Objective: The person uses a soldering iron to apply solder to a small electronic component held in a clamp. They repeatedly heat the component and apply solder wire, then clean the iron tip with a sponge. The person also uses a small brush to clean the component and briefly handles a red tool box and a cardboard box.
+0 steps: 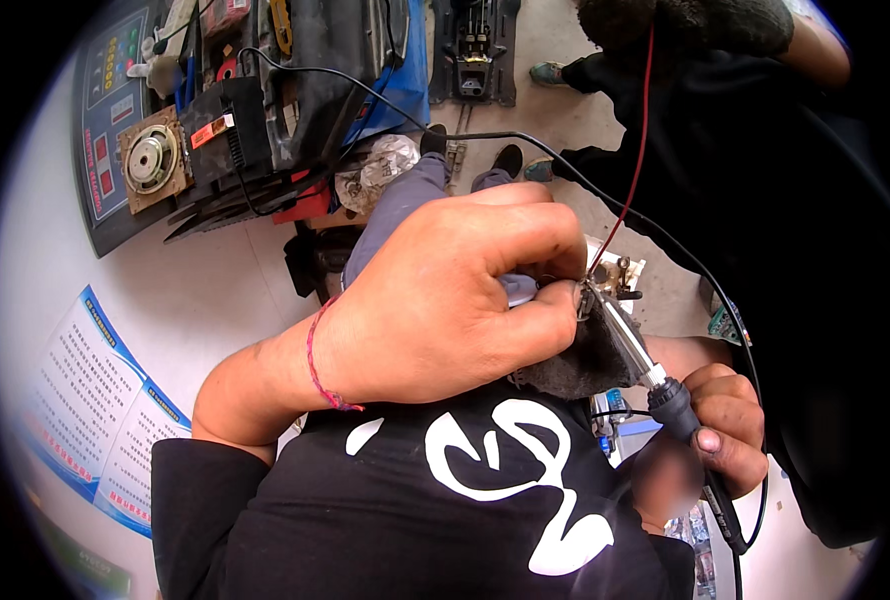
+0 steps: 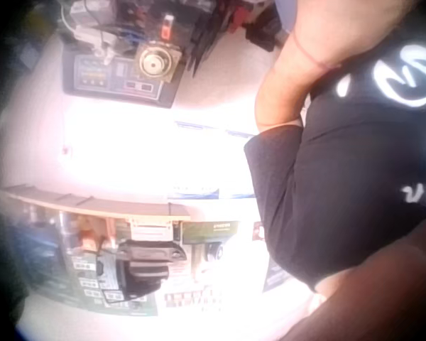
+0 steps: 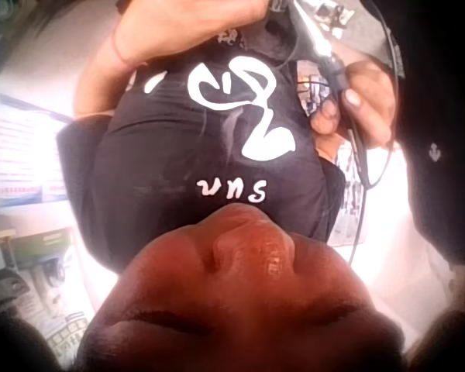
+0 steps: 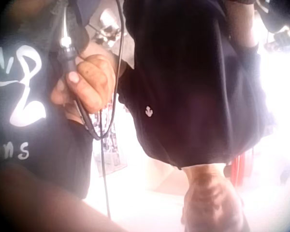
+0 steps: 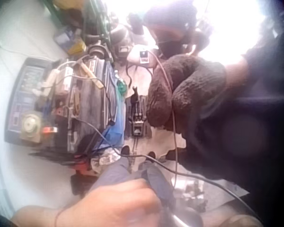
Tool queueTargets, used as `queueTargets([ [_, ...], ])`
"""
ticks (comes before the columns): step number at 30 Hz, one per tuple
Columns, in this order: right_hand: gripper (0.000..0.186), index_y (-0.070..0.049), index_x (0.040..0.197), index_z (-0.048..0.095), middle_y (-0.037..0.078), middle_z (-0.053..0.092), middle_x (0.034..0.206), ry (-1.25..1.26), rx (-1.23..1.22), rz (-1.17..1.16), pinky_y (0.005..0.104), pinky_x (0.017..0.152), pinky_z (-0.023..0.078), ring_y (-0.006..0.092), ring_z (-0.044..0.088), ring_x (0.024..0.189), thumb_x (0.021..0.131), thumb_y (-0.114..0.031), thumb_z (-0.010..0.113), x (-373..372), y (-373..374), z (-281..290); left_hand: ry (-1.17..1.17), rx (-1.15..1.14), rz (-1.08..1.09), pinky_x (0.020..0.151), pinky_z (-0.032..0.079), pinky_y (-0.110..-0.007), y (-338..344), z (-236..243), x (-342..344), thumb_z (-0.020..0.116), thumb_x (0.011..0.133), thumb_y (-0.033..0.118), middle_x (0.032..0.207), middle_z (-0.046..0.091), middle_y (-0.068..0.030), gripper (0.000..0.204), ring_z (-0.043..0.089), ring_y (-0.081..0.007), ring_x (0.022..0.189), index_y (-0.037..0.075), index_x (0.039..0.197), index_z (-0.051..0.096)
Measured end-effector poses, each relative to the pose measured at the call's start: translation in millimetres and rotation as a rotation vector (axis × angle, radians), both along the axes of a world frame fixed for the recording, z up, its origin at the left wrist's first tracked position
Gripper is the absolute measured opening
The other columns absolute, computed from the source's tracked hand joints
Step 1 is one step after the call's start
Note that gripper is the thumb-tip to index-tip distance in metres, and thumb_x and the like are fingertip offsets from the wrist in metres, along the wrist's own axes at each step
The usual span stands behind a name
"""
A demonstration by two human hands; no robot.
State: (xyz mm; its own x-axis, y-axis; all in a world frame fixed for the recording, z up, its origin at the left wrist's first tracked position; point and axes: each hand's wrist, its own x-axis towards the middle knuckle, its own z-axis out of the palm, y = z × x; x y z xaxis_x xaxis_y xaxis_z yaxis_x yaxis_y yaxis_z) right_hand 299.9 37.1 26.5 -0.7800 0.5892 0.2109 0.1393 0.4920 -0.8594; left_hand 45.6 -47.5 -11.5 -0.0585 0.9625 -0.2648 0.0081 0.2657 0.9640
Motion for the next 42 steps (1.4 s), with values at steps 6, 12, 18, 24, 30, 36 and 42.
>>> queueTargets([
  [6, 0.038, -0.013, 0.106, 0.051, 0.005, 0.051, 0.079, 0.011, 0.0, 0.009, 0.0333, 0.052, 0.044, 0.019, 0.049, 0.057, 0.075, -0.009, 0.071, 3.3, 0.9, -1.2, 0.001, 0.025, -0.017, 0.072, 0.047, -0.029, -1.2, 1.5, 0.2, 0.067, 0.08, -0.002, 0.087, 0.06, -0.0078, 0.009, 0.058, -0.0174, 0.079, -0.001, 0.087, 0.063],
  [12, 0.038, -0.013, 0.107, 0.051, 0.006, 0.051, 0.079, 0.013, 0.023, -0.015, 0.0334, 0.052, 0.044, 0.0192, 0.05, 0.058, 0.075, -0.011, 0.071, 4.2, -2.1, -3.0, 0.004, 0.01, -0.01, 0.07, 0.046, -0.029, 0.0, 3.7, 0.8, 0.066, 0.08, -0.002, 0.086, 0.06, -0.0075, 0.008, 0.057, -0.0164, 0.078, -0.001, 0.087, 0.063],
  [18, 0.037, -0.012, 0.107, 0.052, 0.006, 0.052, 0.08, 0.034, 0.003, 0.003, 0.0335, 0.052, 0.045, 0.0193, 0.051, 0.058, 0.075, -0.011, 0.071, 6.7, -0.1, -6.5, 0.001, 0.007, 0.005, 0.068, 0.045, -0.028, -1.4, -0.5, 3.5, 0.066, 0.08, -0.002, 0.086, 0.06, -0.0066, 0.008, 0.056, -0.0147, 0.076, -0.001, 0.087, 0.063],
  [24, 0.035, -0.01, 0.106, 0.053, 0.007, 0.052, 0.08, 0.06, 0.003, 0.002, 0.0323, 0.051, 0.045, 0.0188, 0.051, 0.058, 0.075, -0.011, 0.07, 5.7, -0.5, -9.8, 0.01, -0.014, -0.014, 0.071, 0.048, -0.027, 0.0, -0.5, 4.5, 0.065, 0.08, -0.003, 0.086, 0.059, -0.0075, 0.008, 0.058, -0.0144, 0.076, -0.002, 0.088, 0.063],
  [30, 0.035, -0.01, 0.106, 0.053, 0.007, 0.052, 0.08, 0.058, -0.004, 0.0, 0.0324, 0.051, 0.044, 0.019, 0.051, 0.058, 0.075, -0.01, 0.07, 7.2, -0.5, -10.1, 0.017, 0.003, -0.002, 0.071, 0.049, -0.027, -0.3, -1.5, 5.9, 0.065, 0.08, -0.004, 0.085, 0.059, -0.0075, 0.009, 0.059, -0.0152, 0.077, -0.002, 0.088, 0.063],
  [36, 0.035, -0.011, 0.106, 0.053, 0.007, 0.052, 0.08, 0.049, -0.006, -0.032, 0.0329, 0.05, 0.045, 0.0191, 0.05, 0.057, 0.076, -0.011, 0.071, 6.9, -4.2, -6.2, 0.03, 0.014, -0.036, 0.069, 0.048, -0.029, 0.8, 1.0, 4.2, 0.066, 0.08, -0.003, 0.084, 0.061, -0.0072, 0.008, 0.059, -0.017, 0.076, -0.001, 0.088, 0.063],
  [42, 0.023, -0.009, 0.1, 0.051, 0.006, 0.047, 0.074, 0.094, -0.005, -0.114, 0.0315, 0.049, 0.04, 0.0177, 0.045, 0.057, 0.084, -0.01, 0.067, -3.6, -11.0, -7.4, 0.033, 0.012, -0.045, 0.069, 0.048, -0.029, 2.1, 1.9, 6.0, 0.066, 0.08, -0.003, 0.084, 0.061, -0.0075, 0.009, 0.059, -0.0169, 0.076, -0.001, 0.088, 0.064],
])
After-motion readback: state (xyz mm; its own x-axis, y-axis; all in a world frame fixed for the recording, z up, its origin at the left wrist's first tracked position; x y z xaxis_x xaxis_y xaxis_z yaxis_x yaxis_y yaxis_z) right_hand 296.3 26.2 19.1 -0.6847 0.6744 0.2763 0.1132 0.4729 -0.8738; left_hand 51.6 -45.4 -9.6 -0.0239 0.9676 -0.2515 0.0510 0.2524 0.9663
